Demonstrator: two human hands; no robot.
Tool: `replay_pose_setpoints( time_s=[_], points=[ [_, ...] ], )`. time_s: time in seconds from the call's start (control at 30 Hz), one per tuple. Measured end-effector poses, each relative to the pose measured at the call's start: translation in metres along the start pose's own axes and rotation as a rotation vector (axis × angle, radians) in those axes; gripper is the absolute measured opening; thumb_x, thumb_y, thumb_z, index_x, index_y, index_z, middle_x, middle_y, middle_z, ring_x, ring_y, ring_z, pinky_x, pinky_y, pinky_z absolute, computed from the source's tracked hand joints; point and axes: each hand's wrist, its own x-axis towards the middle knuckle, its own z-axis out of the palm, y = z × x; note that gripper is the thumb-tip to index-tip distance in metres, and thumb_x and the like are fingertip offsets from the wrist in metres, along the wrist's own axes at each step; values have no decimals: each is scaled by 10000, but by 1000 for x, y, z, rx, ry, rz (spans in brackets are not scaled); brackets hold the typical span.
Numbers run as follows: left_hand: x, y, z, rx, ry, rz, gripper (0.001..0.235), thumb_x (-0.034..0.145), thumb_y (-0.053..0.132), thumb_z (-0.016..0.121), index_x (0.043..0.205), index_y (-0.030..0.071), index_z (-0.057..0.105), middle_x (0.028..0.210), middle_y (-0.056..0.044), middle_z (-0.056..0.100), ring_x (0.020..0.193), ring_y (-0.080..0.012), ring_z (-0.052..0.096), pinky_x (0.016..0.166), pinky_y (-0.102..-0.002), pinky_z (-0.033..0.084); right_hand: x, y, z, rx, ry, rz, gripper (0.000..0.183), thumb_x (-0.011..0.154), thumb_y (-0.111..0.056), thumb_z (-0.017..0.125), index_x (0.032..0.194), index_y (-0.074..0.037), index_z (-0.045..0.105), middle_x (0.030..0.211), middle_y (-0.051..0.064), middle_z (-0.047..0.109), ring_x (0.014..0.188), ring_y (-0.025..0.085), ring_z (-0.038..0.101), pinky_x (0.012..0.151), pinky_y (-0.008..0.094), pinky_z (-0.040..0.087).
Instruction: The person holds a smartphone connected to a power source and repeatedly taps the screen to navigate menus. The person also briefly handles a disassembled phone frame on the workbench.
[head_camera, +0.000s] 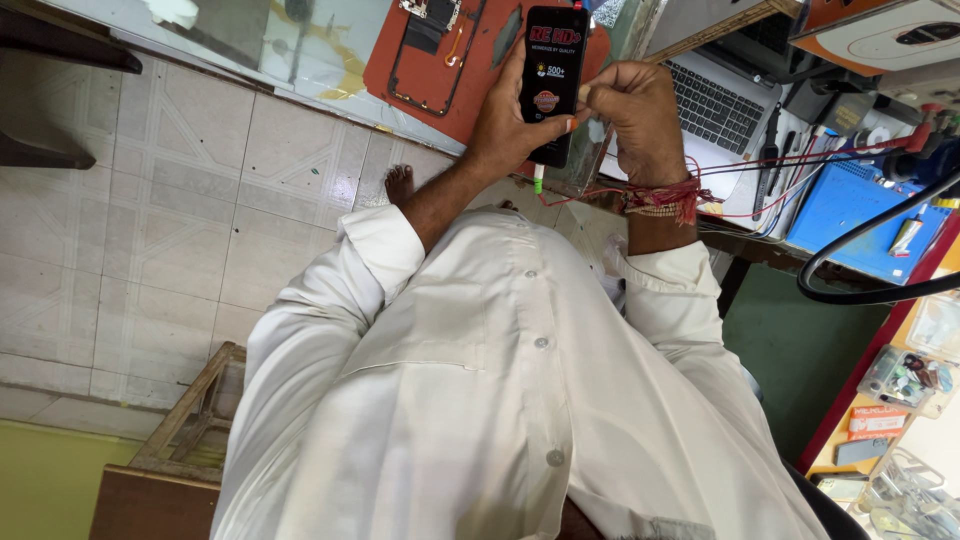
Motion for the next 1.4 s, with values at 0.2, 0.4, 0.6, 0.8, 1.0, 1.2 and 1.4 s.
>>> replay_pose_setpoints(
  time_s=[0.2, 0.4, 0.6, 0.8, 1.0, 1.2, 1.4],
  points=[
    [0, -1, 0, 60, 16, 27, 1067, 893, -55, 817, 1644, 0, 61, 1464, -156, 522, 1387, -211, 557, 1210, -390, 505, 0, 3, -1, 46, -12, -7, 79, 905, 84, 692, 857, 27, 719, 807, 133, 746, 670, 146, 718, 631, 255, 587],
    [0, 3, 1, -44, 15, -11, 1057, 891, -72, 794, 1641, 2, 53, 1451, -138, 511, 1361, -195, 566, 1184, -373, 526, 0, 2, -1, 34, 6, 12, 68, 904, 83, 697, 860, 33, 711, 803, 137, 744, 676, 151, 726, 598, 248, 553],
    [-1, 3, 3, -92, 37, -44, 1061, 867, -67, 789, 1650, -7, 75, 1397, -136, 549, 1304, -196, 597, 1158, -366, 536, 0, 6, -1, 29, 17, 4, 78, 907, 91, 665, 880, 40, 717, 813, 135, 742, 677, 147, 712, 605, 247, 545],
    [1, -2, 2, 1, 66, -16, 1086, 850, -48, 848, 1623, -48, 85, 1441, -148, 533, 1341, -198, 568, 1154, -346, 517, -9, 12, 5, 39, 54, -43, 118, 922, 39, 627, 958, 61, 738, 890, 113, 761, 769, 123, 704, 753, 264, 571],
    [2, -6, 3, -57, 68, -35, 1094, 846, -49, 870, 1637, -13, 115, 1412, -147, 555, 1295, -203, 596, 1124, -358, 552, -28, 10, 16, 4, 56, -77, 139, 1021, -92, 722, 1028, 45, 736, 883, 77, 748, 772, 103, 675, 736, 250, 548],
    [-3, -11, 5, 95, 106, 29, 1062, 864, -43, 854, 1623, -2, 111, 1451, -145, 533, 1323, -191, 573, 1126, -343, 521, -28, 8, 35, -46, 97, -135, 83, 993, -25, 721, 1000, 58, 716, 862, 86, 737, 753, 89, 661, 691, 251, 529],
    [-8, -5, -9, -91, 89, 12, 758, 1044, -65, 652, 1646, -19, 194, 1408, -166, 627, 1283, -181, 633, 1120, -326, 535, -28, 9, 37, 34, 72, -126, 109, 1028, -45, 684, 1008, 55, 724, 911, 86, 753, 775, 87, 667, 730, 243, 537]
  ],
)
